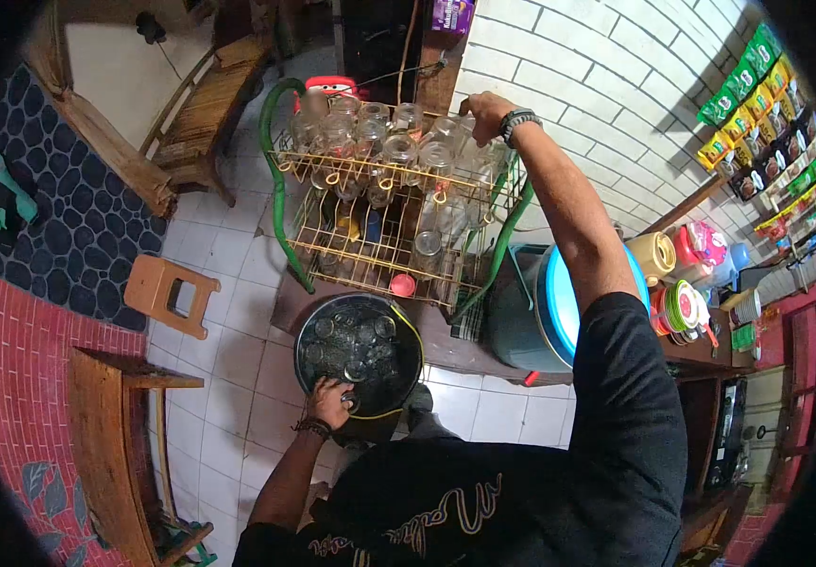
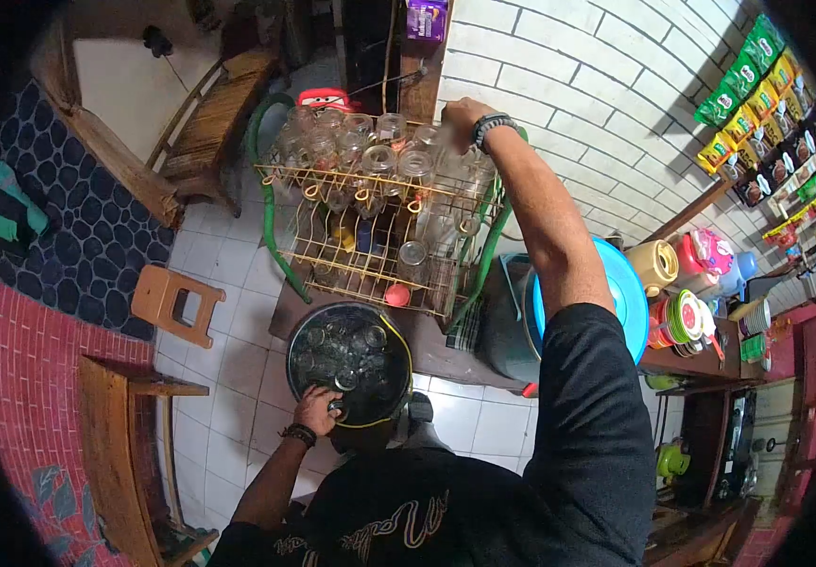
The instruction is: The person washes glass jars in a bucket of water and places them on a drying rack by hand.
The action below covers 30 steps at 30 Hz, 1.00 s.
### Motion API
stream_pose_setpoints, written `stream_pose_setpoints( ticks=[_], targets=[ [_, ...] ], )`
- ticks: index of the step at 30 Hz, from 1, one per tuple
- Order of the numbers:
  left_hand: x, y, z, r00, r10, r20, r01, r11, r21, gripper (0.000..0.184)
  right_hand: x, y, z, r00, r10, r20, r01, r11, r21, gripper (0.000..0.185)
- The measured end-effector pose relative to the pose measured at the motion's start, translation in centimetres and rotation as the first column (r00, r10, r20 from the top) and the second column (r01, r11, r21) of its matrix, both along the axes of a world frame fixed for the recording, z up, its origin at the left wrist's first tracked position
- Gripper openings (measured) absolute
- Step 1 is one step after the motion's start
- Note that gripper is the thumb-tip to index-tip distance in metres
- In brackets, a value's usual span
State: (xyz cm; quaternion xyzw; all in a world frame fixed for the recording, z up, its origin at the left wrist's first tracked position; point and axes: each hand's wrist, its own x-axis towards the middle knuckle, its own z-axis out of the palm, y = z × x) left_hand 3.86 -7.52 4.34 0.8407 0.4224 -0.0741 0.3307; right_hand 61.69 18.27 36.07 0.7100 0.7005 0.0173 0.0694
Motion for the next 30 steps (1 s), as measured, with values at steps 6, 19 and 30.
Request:
stream_pose_setpoints(
  ticks=[6,19,30],
  targets=[
    [-0.4,-0.2,-1.0,0.994,-0.002,0.106,-0.004,0.999,0.05,0.04,0.2,-1.5,-0.4,0.978,-0.138,0.156,0.147,0.988,-0.053,0.044],
    [-0.7,-0.2,-2.1,0.997,0.011,0.083,-0.014,0.999,0.035,0.043,-3.6,-5.7,2.6,0.982,-0.098,0.163,0.139,0.955,-0.264,0.062],
    [-0.8,-0.5,-2.7,0.983,0.035,0.178,-0.055,0.992,0.109,0.04,2.0,0.1,-4.5,0.992,0.085,-0.091,-0.063,0.973,0.22,0.043]
  ],
)
